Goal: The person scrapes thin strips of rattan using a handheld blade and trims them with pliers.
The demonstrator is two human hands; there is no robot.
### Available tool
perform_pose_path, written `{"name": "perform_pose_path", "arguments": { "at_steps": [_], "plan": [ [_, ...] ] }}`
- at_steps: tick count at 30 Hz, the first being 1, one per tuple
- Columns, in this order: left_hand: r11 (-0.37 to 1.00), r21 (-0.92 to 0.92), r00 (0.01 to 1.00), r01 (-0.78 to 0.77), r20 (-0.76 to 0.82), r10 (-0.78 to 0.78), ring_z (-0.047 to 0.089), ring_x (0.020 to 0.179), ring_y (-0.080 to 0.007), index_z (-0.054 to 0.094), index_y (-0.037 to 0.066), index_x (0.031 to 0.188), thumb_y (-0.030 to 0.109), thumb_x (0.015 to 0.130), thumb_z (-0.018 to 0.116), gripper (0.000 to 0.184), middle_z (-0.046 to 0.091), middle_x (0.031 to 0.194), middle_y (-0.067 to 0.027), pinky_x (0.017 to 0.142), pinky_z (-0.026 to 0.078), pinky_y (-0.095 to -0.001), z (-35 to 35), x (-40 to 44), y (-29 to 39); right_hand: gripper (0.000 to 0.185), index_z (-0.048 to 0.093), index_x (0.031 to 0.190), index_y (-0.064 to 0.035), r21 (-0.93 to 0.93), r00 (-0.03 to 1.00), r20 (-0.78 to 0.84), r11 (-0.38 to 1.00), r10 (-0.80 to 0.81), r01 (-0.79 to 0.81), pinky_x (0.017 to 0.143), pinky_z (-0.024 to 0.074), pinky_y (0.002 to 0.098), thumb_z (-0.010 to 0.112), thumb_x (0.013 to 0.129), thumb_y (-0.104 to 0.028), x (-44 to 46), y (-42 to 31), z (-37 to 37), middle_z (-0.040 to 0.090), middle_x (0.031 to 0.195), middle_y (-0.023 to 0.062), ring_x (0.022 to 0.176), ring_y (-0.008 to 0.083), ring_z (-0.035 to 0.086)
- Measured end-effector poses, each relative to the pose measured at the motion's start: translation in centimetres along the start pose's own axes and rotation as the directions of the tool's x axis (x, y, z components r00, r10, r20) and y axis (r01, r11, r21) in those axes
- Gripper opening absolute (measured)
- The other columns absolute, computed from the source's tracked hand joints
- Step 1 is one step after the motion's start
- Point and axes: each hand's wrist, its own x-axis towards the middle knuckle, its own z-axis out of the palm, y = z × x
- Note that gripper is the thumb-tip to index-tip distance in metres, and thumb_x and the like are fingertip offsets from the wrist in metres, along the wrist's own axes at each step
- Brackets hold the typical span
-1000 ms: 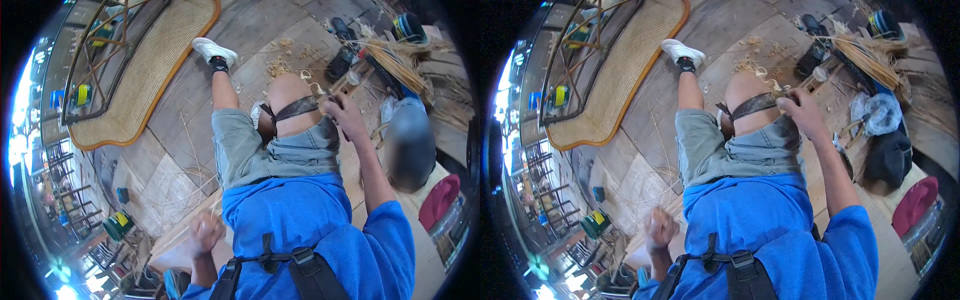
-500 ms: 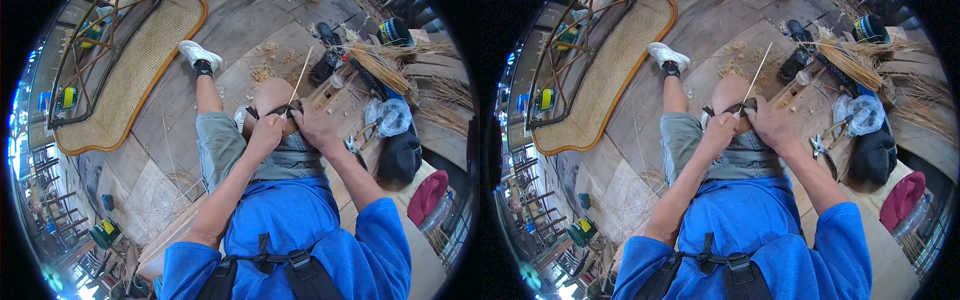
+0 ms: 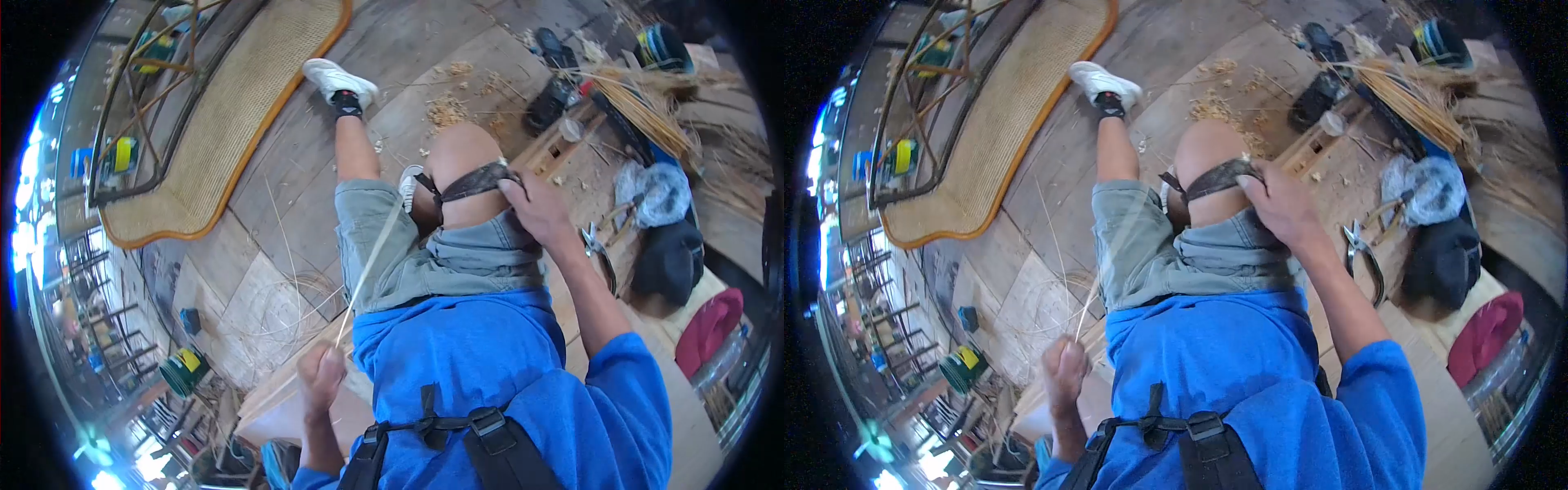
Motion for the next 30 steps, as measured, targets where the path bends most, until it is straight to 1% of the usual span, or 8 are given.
{"name": "perform_pose_path", "arguments": {
  "at_steps": [3, 6, 8, 11, 14, 17, 26, 30],
  "plan": [
    [0.971, 0.166, 0.985, -0.17, -0.011, 0.175, 0.044, 0.058, -0.0102, 0.055, -0.003, 0.078, 0.022, 0.091, 0.052, 0.028, 0.048, 0.06, -0.0052, 0.052, 0.037, -0.0295, 6.0, 5.4, 3.6, 0.035, 0.059, 0.103, 0.0008, 0.205, 0.999, 0.031, 0.979, -0.022, 0.015, 0.066, 0.0498, 0.0388, 0.056, 0.086, -0.03, -0.9, -0.9, -1.4, 0.063, 0.082, 0.0214, 0.072, 0.029, 0.063],
    [0.936, 0.097, 0.939, -0.34, 0.089, 0.332, 0.047, 0.059, -0.0114, 0.059, -0.001, 0.093, 0.018, 0.091, 0.052, 0.02, 0.052, 0.063, -0.0066, 0.055, 0.041, -0.0301, 10.1, 8.4, 6.9, 0.029, 0.055, 0.105, -0.0001, 0.381, 0.852, 0.514, 0.863, 0.1, -0.331, 0.058, 0.0464, 0.0258, 0.061, 0.085, -0.021, -2.7, -4.9, -3.7, 0.057, 0.077, 0.006, 0.061, 0.0106, 0.055],
    [0.933, 0.067, 0.917, -0.354, 0.22, 0.332, 0.05, 0.06, -0.0138, 0.06, 0.001, 0.099, 0.016, 0.091, 0.052, 0.019, 0.055, 0.065, -0.0092, 0.057, 0.042, -0.0312, 10.9, 9.1, 7.6, 0.03, 0.052, 0.108, -0.0013, 0.57, 0.801, 0.597, 0.685, 0.035, -0.454, 0.049, 0.0421, 0.0204, 0.062, 0.084, -0.017, -4.3, -8.1, -3.6, 0.053, 0.071, 0.0024, 0.054, 0.0066, 0.05],
    [0.884, 0.076, 0.871, -0.461, 0.23, 0.434, 0.051, 0.066, -0.0098, 0.061, 0.0, 0.094, 0.019, 0.092, 0.053, 0.021, 0.058, 0.072, -0.0066, 0.06, 0.043, -0.0278, 11.0, 9.5, 6.9, 0.032, 0.049, 0.108, -0.0007, 0.569, 0.645, 0.763, 0.505, -0.031, -0.649, 0.042, 0.0381, 0.0188, 0.062, 0.086, -0.02, -5.0, -9.2, -2.2, 0.053, 0.076, 0.0034, 0.054, 0.0075, 0.048],
    [0.927, 0.138, 0.911, -0.349, 0.283, 0.301, 0.052, 0.065, -0.011, 0.061, -0.001, 0.096, 0.018, 0.092, 0.052, 0.021, 0.058, 0.072, -0.0095, 0.06, 0.044, -0.0293, 10.0, 8.8, 7.5, 0.03, 0.048, 0.108, -0.0016, 0.67, 0.693, 0.714, 0.382, -0.098, -0.636, 0.041, 0.0374, 0.0196, 0.061, 0.087, -0.02, -5.0, -9.2, -0.2, 0.051, 0.075, 0.0023, 0.052, 0.0068, 0.046],
    [0.896, 0.114, 0.882, -0.429, 0.266, 0.389, 0.052, 0.064, -0.012, 0.06, 0.0, 0.096, 0.017, 0.091, 0.052, 0.02, 0.059, 0.072, -0.0103, 0.06, 0.044, -0.0307, 9.6, 8.6, 6.6, 0.027, 0.049, 0.105, -0.0016, 0.712, 0.725, 0.678, 0.353, -0.121, -0.607, 0.042, 0.0375, 0.0194, 0.061, 0.088, -0.018, -5.0, -9.0, 0.7, 0.052, 0.077, 0.0029, 0.051, 0.0072, 0.047],
    [0.888, 0.167, 0.866, -0.428, 0.358, 0.35, 0.06, 0.069, -0.025, 0.06, 0.001, 0.097, 0.014, 0.09, 0.051, 0.017, 0.061, 0.079, -0.0153, 0.064, 0.046, -0.0341, 7.3, 7.4, 4.8, 0.023, 0.052, 0.103, -0.0007, 0.64, 0.679, 0.734, 0.342, -0.007, -0.688, 0.043, 0.0371, 0.0199, 0.061, 0.087, -0.016, -5.2, -9.3, 0.6, 0.053, 0.08, 0.0036, 0.05, 0.0085, 0.048],
    [0.894, 0.139, 0.854, -0.426, 0.389, 0.347, 0.062, 0.077, -0.0221, 0.06, 0.0, 0.097, 0.014, 0.09, 0.051, 0.019, 0.063, 0.086, -0.0133, 0.07, 0.048, -0.0319, 5.2, 6.6, 3.2, 0.021, 0.054, 0.099, -0.0013, 0.659, 0.718, 0.694, 0.362, 0.046, -0.66, 0.044, 0.0374, 0.0203, 0.06, 0.088, -0.018, -3.7, -7.6, -0.6, 0.055, 0.077, 0.0036, 0.049, 0.0095, 0.049]
  ]
}}
